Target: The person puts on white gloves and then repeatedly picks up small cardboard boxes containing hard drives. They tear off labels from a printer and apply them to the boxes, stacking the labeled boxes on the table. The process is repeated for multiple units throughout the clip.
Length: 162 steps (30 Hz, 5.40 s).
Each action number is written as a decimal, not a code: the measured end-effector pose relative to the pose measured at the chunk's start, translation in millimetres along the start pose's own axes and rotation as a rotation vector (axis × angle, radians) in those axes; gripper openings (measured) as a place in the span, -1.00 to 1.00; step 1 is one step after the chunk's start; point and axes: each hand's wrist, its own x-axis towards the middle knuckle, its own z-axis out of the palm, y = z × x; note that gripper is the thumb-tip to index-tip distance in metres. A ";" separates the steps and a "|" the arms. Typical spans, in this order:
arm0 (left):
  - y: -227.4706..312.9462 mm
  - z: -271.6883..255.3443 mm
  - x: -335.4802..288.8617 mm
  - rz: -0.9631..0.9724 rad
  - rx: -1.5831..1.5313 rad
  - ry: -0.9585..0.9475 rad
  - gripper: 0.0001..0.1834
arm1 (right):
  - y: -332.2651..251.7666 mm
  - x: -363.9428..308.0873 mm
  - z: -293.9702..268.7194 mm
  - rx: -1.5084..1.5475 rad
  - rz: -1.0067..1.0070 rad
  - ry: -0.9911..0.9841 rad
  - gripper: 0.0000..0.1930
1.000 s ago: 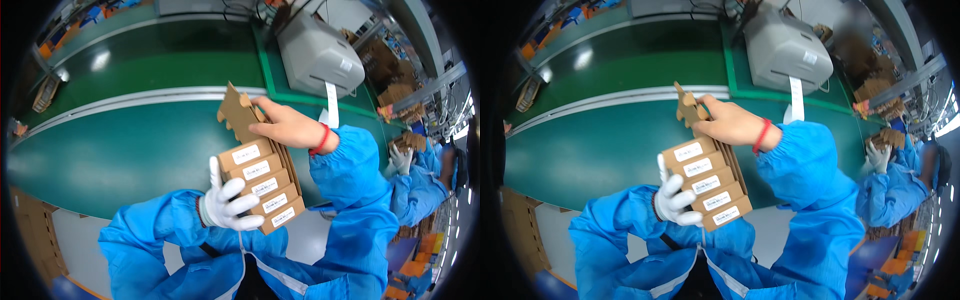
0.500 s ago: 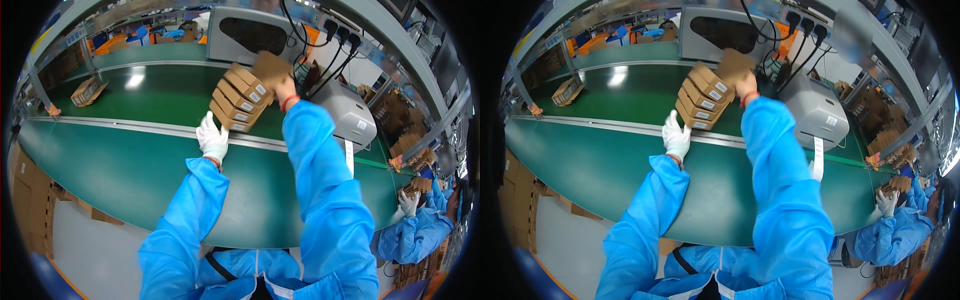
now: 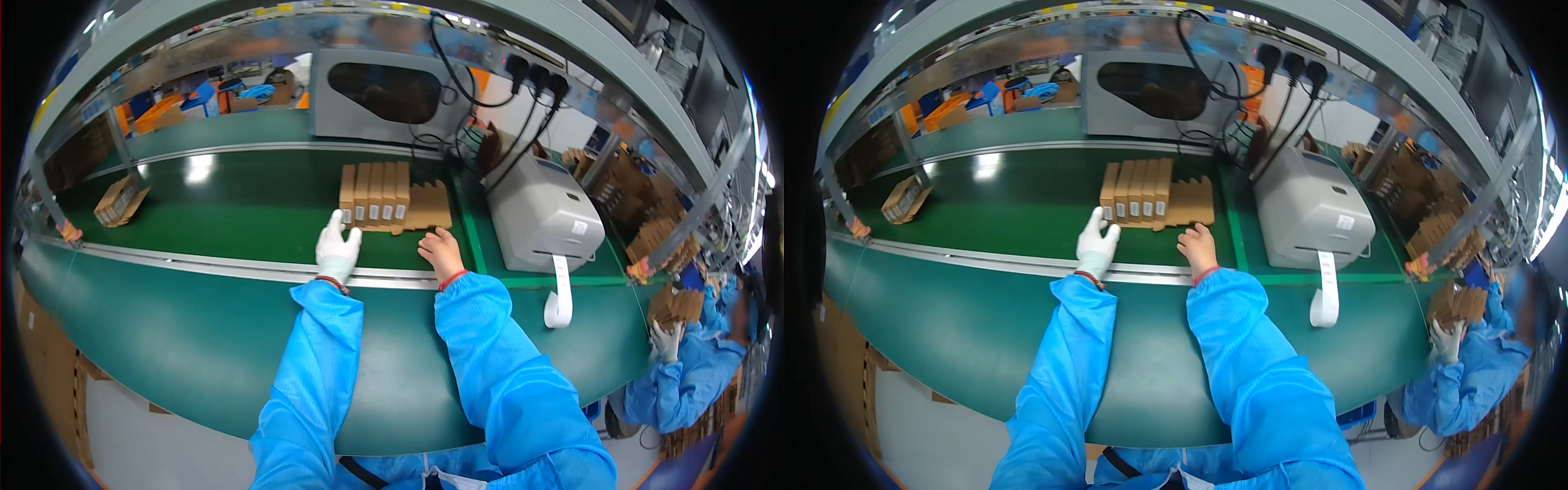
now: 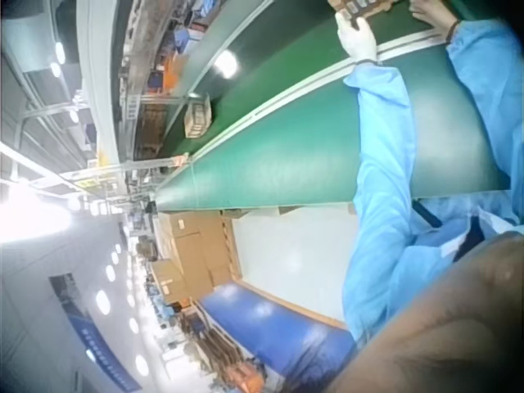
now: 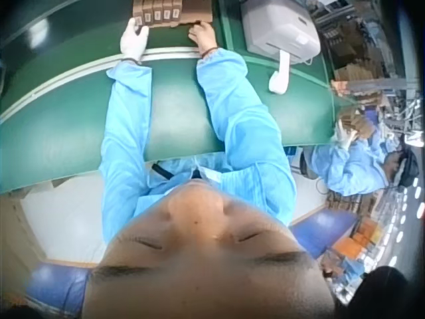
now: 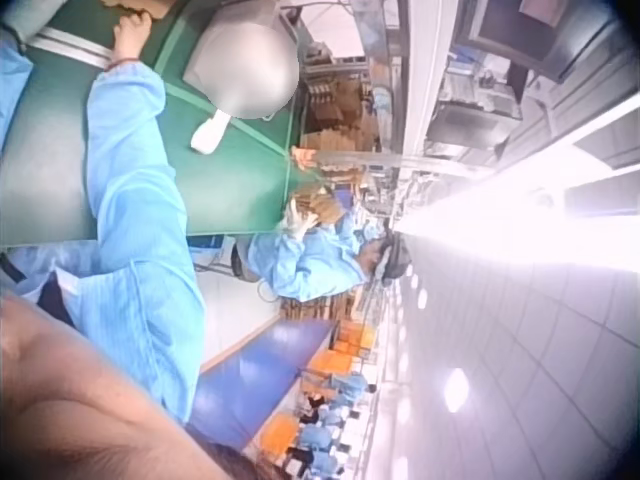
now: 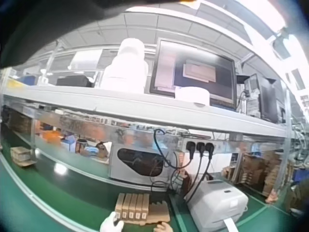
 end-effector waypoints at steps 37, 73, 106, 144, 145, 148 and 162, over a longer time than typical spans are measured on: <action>235.5 265.9 -146.2 -0.505 -1.147 -1.088 -0.77 | -59.8 -97.1 -299.6 -0.143 -0.071 0.269 -0.84; 270.0 228.4 -168.4 -0.696 -1.082 -1.317 -0.64 | -22.0 -181.8 -294.8 -0.331 -0.452 0.849 -0.78; 132.0 23.4 -236.8 -0.417 -1.115 -1.568 -0.63 | -34.7 -246.1 -388.0 -0.597 -0.340 0.587 -0.48; 104.5 -10.6 -270.6 1.578 -0.532 0.106 -0.66 | -73.5 -354.9 -131.2 -0.789 -0.486 0.030 -0.64; 104.3 -9.3 -271.1 1.575 -0.526 0.106 -0.65 | -71.5 -354.5 -132.0 -0.791 -0.491 0.032 -0.64; 102.4 -6.0 -272.9 1.567 -0.509 0.088 -0.63 | -65.6 -350.7 -135.1 -0.802 -0.513 0.053 -0.64; 77.8 -36.5 -277.6 1.578 -0.363 -0.243 -0.53 | -62.8 -346.3 -144.3 -0.861 -0.509 0.092 -0.65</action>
